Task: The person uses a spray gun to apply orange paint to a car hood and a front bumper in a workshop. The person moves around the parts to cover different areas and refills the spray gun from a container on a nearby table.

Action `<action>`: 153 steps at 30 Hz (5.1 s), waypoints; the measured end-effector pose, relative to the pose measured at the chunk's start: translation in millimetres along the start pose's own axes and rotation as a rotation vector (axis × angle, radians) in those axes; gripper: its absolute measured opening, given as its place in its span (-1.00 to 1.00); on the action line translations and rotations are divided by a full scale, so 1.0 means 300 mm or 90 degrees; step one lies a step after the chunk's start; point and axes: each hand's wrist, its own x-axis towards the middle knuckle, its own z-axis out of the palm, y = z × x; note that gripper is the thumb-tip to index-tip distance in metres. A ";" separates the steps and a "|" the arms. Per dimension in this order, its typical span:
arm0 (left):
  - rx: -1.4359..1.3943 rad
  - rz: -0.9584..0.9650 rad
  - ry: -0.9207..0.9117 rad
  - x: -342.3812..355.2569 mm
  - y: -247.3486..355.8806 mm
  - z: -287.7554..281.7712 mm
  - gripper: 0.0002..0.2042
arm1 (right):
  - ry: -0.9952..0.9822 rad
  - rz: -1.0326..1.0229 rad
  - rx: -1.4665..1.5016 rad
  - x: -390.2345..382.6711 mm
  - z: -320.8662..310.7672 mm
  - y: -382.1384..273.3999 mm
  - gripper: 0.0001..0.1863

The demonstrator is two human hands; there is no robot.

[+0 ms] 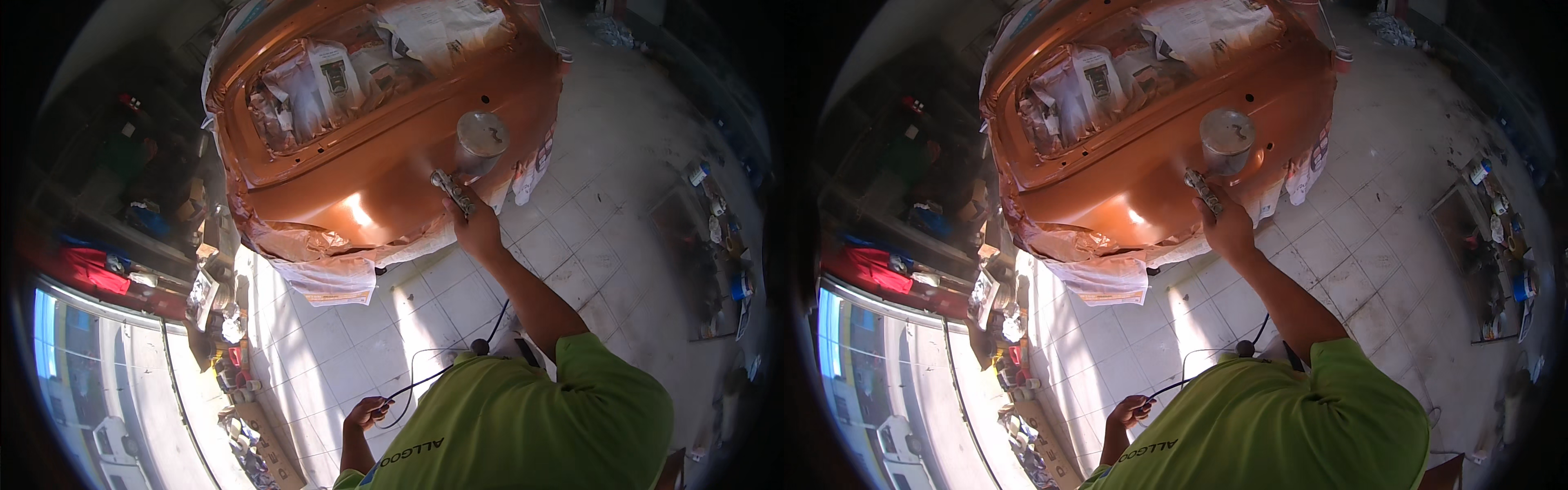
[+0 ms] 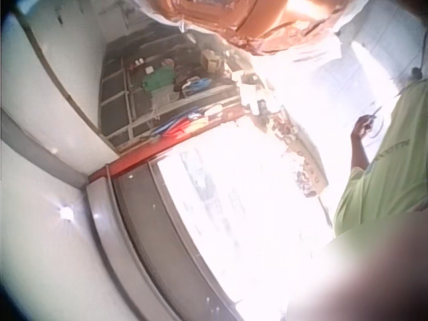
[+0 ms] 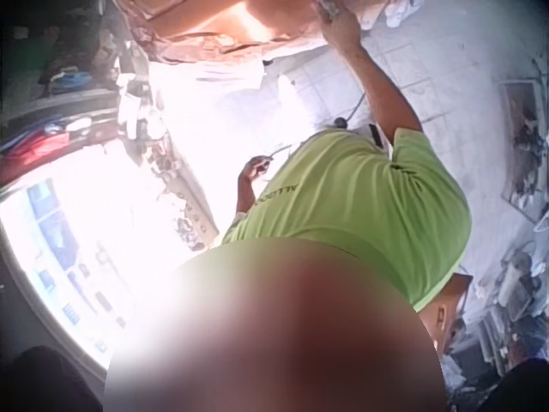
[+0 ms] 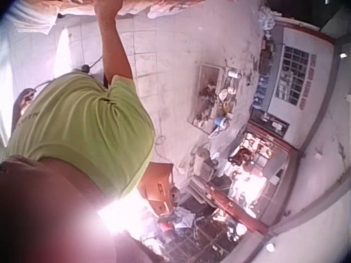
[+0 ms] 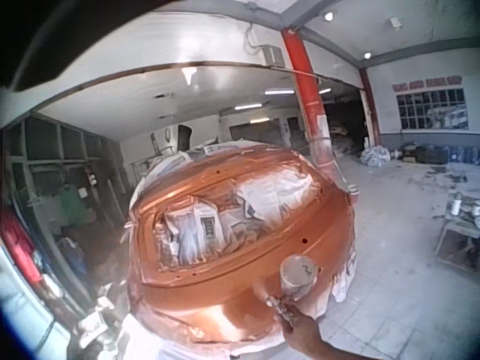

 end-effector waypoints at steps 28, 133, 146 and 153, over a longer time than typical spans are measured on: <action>0.005 -0.029 0.340 -0.028 0.027 0.348 -0.63 | -0.077 0.096 0.040 -0.013 -0.003 0.097 -0.68; 0.270 -0.096 0.232 0.582 0.064 0.628 -0.78 | 0.238 0.281 0.011 0.594 -0.844 1.393 -0.64; 0.411 -0.150 0.232 0.533 0.091 0.580 -0.78 | 0.154 0.354 -0.063 0.457 -0.731 1.378 -0.54; 0.468 -0.111 0.185 0.411 0.064 0.265 -0.79 | 0.119 0.243 -0.056 0.002 -0.412 0.933 -0.65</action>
